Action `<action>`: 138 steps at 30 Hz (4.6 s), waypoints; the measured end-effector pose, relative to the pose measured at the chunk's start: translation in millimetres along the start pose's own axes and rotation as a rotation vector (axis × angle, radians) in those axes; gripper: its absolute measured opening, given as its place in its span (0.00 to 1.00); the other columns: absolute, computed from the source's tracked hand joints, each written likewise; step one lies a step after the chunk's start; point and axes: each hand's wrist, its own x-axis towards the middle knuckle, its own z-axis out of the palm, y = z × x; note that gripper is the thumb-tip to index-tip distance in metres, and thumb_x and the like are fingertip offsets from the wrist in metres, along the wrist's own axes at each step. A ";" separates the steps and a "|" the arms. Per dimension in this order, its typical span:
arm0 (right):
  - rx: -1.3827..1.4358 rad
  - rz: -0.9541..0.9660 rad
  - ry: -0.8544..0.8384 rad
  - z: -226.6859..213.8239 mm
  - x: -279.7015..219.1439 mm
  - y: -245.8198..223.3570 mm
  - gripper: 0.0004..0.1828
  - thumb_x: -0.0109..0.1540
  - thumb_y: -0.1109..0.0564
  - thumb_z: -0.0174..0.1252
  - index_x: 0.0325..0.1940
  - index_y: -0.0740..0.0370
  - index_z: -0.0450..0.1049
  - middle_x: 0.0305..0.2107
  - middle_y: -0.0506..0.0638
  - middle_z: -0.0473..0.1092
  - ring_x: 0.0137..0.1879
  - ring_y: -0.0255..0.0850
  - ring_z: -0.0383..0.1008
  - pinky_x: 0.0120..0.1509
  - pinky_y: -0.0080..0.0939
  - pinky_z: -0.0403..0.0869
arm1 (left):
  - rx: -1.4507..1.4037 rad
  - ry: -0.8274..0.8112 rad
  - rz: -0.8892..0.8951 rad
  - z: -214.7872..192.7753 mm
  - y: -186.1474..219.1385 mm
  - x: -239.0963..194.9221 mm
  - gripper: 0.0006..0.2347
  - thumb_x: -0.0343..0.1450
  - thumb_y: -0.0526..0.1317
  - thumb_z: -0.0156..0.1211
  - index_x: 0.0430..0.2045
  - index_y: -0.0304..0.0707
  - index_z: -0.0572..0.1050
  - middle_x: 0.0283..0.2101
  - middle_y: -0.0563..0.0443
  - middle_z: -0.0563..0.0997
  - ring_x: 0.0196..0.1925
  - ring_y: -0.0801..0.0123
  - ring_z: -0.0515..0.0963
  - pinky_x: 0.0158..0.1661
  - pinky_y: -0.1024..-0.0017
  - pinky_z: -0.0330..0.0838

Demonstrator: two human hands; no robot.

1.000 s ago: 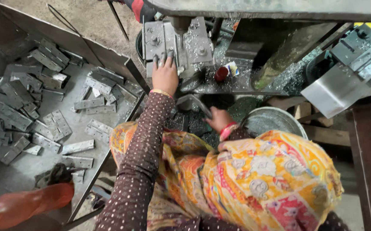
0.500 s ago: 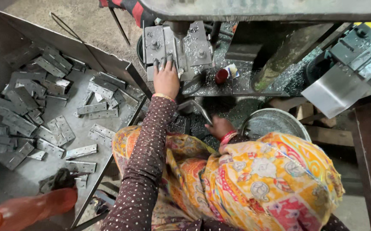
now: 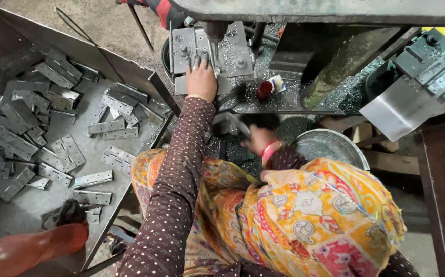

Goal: The person places metal hinge plates onto a jig under a drill press, lowers the drill to make holes, and then drops the finished pieces into a large metal bin.

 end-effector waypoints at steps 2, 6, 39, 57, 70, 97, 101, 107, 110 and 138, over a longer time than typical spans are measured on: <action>0.033 0.008 0.080 36.9 -17.7 16.5 0.27 0.59 0.38 0.65 0.48 0.62 0.70 0.32 0.67 0.76 0.41 0.65 0.78 0.47 0.61 0.75 | 0.080 0.026 0.028 0.9 -1.0 1.4 0.14 0.71 0.36 0.51 0.45 0.33 0.80 0.64 0.45 0.73 0.67 0.56 0.71 0.68 0.50 0.52; 0.038 -0.111 0.161 58.5 -9.2 40.4 0.25 0.62 0.37 0.64 0.42 0.63 0.72 0.32 0.65 0.76 0.41 0.64 0.78 0.46 0.61 0.75 | 0.037 -0.010 0.059 -2.0 -5.3 -22.9 0.14 0.71 0.36 0.50 0.47 0.33 0.80 0.64 0.44 0.74 0.67 0.55 0.72 0.68 0.48 0.51; -0.127 -0.248 0.276 -24.1 -6.1 23.8 0.30 0.61 0.37 0.67 0.53 0.62 0.73 0.35 0.66 0.77 0.41 0.66 0.78 0.44 0.63 0.74 | 0.072 -0.165 -0.937 -35.9 -271.0 -269.6 0.19 0.71 0.44 0.61 0.56 0.42 0.72 0.56 0.39 0.76 0.55 0.44 0.78 0.54 0.43 0.69; 0.030 -0.157 0.286 2.9 -5.0 22.0 0.29 0.58 0.37 0.67 0.53 0.56 0.71 0.33 0.61 0.77 0.40 0.63 0.78 0.41 0.61 0.74 | -0.504 -0.133 -0.741 -40.8 -357.6 -326.9 0.25 0.62 0.45 0.78 0.51 0.34 0.77 0.45 0.37 0.83 0.46 0.56 0.83 0.46 0.61 0.75; 0.073 -0.113 0.253 3.0 -11.9 8.3 0.29 0.58 0.39 0.66 0.54 0.56 0.70 0.35 0.61 0.77 0.41 0.62 0.79 0.44 0.61 0.75 | -1.003 0.553 -0.458 -154.3 -206.4 -228.6 0.11 0.69 0.30 0.74 0.41 0.32 0.76 0.41 0.54 0.81 0.44 0.74 0.79 0.50 0.75 0.74; -0.224 -0.078 -0.149 -44.3 3.0 -27.1 0.37 0.57 0.38 0.70 0.53 0.68 0.63 0.39 0.67 0.76 0.50 0.64 0.78 0.55 0.58 0.76 | 0.188 0.032 0.058 -45.5 37.6 -81.9 0.20 0.70 0.42 0.49 0.53 0.28 0.76 0.66 0.41 0.71 0.71 0.53 0.65 0.69 0.44 0.49; -0.251 -0.026 -0.138 -53.9 -4.6 -42.2 0.35 0.57 0.39 0.69 0.53 0.66 0.65 0.39 0.66 0.77 0.50 0.63 0.78 0.54 0.59 0.76 | 0.188 -0.032 -0.027 -32.2 28.1 -49.9 0.16 0.72 0.39 0.46 0.49 0.31 0.78 0.63 0.41 0.73 0.69 0.52 0.67 0.67 0.44 0.51; -0.242 -0.021 -0.071 -52.5 -8.4 -42.8 0.33 0.56 0.39 0.70 0.50 0.65 0.67 0.37 0.64 0.77 0.47 0.63 0.79 0.52 0.60 0.77 | 0.231 -0.050 -0.015 -32.9 36.7 -64.4 0.16 0.74 0.39 0.46 0.50 0.30 0.78 0.62 0.40 0.74 0.68 0.50 0.69 0.69 0.46 0.54; -0.223 -0.037 -0.050 -47.2 -7.1 -37.0 0.32 0.57 0.39 0.69 0.49 0.65 0.67 0.36 0.64 0.77 0.46 0.63 0.79 0.51 0.60 0.77 | 0.221 -0.020 -0.016 -32.9 39.5 -74.7 0.16 0.74 0.39 0.47 0.49 0.30 0.78 0.62 0.40 0.74 0.68 0.50 0.69 0.69 0.45 0.54; 0.031 -0.094 0.157 32.6 -3.5 24.9 0.27 0.59 0.40 0.68 0.48 0.60 0.66 0.30 0.64 0.76 0.37 0.64 0.79 0.40 0.63 0.75 | 0.213 -0.062 -0.056 -9.9 22.9 -21.3 0.18 0.76 0.41 0.46 0.52 0.28 0.77 0.62 0.33 0.74 0.66 0.42 0.70 0.66 0.45 0.54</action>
